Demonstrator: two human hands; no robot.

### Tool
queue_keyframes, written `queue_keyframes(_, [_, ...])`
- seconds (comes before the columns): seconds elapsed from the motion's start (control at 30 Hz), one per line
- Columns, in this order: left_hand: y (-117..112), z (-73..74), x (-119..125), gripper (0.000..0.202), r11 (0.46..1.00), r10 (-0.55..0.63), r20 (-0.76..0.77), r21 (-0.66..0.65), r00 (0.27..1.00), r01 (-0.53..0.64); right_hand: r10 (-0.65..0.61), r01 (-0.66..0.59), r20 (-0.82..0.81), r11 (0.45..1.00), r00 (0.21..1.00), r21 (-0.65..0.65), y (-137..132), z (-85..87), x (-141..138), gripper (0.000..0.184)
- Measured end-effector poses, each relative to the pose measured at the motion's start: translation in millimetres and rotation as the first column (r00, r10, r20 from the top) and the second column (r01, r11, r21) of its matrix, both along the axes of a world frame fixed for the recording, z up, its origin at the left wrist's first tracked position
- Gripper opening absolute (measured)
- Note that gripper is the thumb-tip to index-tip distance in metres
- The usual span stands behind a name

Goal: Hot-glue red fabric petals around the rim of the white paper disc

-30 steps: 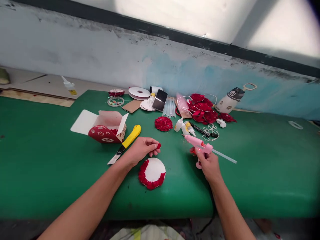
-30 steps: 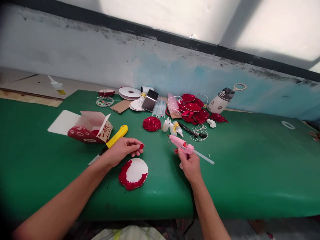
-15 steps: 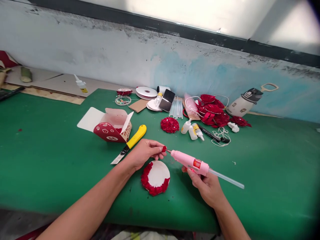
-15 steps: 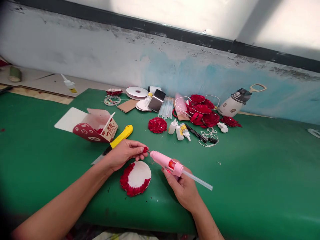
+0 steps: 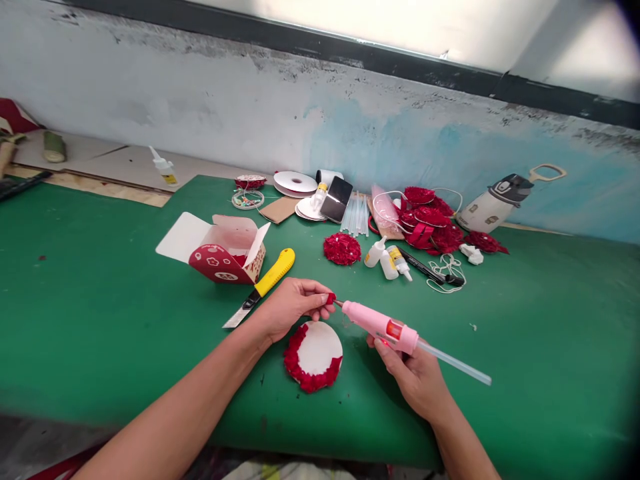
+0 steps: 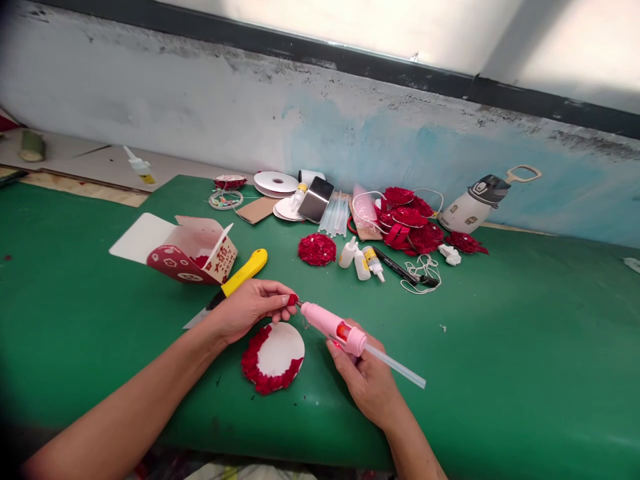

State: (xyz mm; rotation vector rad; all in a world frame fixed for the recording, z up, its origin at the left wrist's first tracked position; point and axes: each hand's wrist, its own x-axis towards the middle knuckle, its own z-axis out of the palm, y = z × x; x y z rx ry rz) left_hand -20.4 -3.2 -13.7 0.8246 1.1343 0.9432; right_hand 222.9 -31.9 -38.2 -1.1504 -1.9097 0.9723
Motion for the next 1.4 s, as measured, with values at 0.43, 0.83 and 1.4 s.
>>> queue_keyframes(0.43, [0,0.3,2,0.024,1.000,-0.016,-0.020,0.022,1.000,0.016,-0.016,0.016,0.003,1.000,1.000,0.011,-2,-4.6,1,0.021])
queue_keyframes(0.83, [0,0.3,2,0.025,0.999,-0.023,-0.039,0.043,0.999,0.024,-0.024,0.024,-0.010,0.999,1.000,0.027,-3,-12.9,6,0.020])
queue_keyframes(1.4, [-3,-0.2,-6,0.024,0.992,-0.018,-0.118,0.120,0.993,0.033,0.000,0.000,0.005,1.000,1.000,0.004,-3,-0.6,4,0.018])
